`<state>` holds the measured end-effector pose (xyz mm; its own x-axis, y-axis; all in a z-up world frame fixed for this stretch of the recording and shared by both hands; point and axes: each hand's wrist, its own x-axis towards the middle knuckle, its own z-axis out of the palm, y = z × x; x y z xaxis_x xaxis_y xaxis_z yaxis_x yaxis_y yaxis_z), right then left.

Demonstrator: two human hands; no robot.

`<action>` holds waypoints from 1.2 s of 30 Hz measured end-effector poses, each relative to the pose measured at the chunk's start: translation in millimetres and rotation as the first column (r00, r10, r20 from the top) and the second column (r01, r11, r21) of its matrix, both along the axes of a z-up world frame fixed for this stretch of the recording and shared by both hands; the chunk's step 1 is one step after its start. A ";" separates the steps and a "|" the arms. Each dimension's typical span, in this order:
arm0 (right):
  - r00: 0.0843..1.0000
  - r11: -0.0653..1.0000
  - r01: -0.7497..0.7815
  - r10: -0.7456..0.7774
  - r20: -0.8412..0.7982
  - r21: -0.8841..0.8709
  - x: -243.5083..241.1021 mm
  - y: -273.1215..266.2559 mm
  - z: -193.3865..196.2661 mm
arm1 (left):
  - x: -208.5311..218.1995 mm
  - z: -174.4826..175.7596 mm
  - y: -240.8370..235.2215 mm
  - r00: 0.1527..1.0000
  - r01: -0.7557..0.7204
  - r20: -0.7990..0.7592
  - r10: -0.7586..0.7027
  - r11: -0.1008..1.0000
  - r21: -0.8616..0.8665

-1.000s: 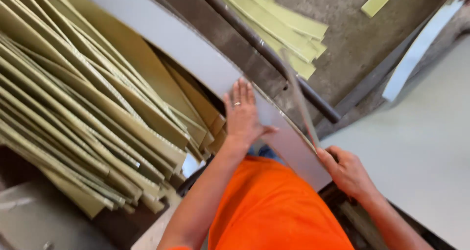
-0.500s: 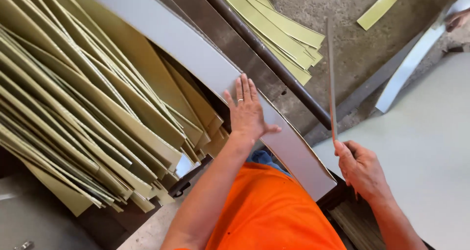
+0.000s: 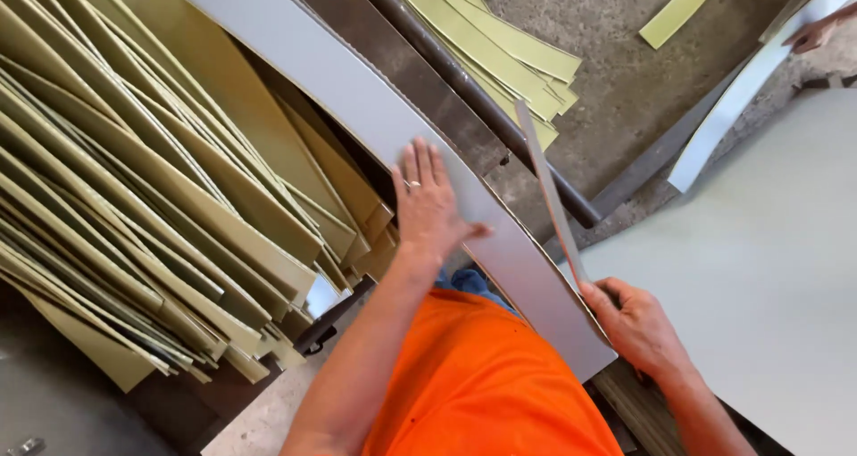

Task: Trimming the edges of curved metal plates or strips using a thin metal bar to scrape off excess material.

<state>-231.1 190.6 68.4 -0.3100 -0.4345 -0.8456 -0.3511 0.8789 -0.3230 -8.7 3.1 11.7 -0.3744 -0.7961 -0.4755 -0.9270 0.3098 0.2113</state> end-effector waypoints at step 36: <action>0.906 0.918 0.293 -0.177 0.385 -0.268 -24.1 -45.4 -87.2 | 0.4 1.1 -8.3 0.997 -0.081 0.008 0.081 0.994 0.075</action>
<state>-255.2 145.1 -18.8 -0.1498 -0.6445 -0.7498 0.0385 0.7540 -0.6558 -8.3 -5.2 12.7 -0.3079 -0.7853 -0.5371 -0.9494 0.2171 0.2268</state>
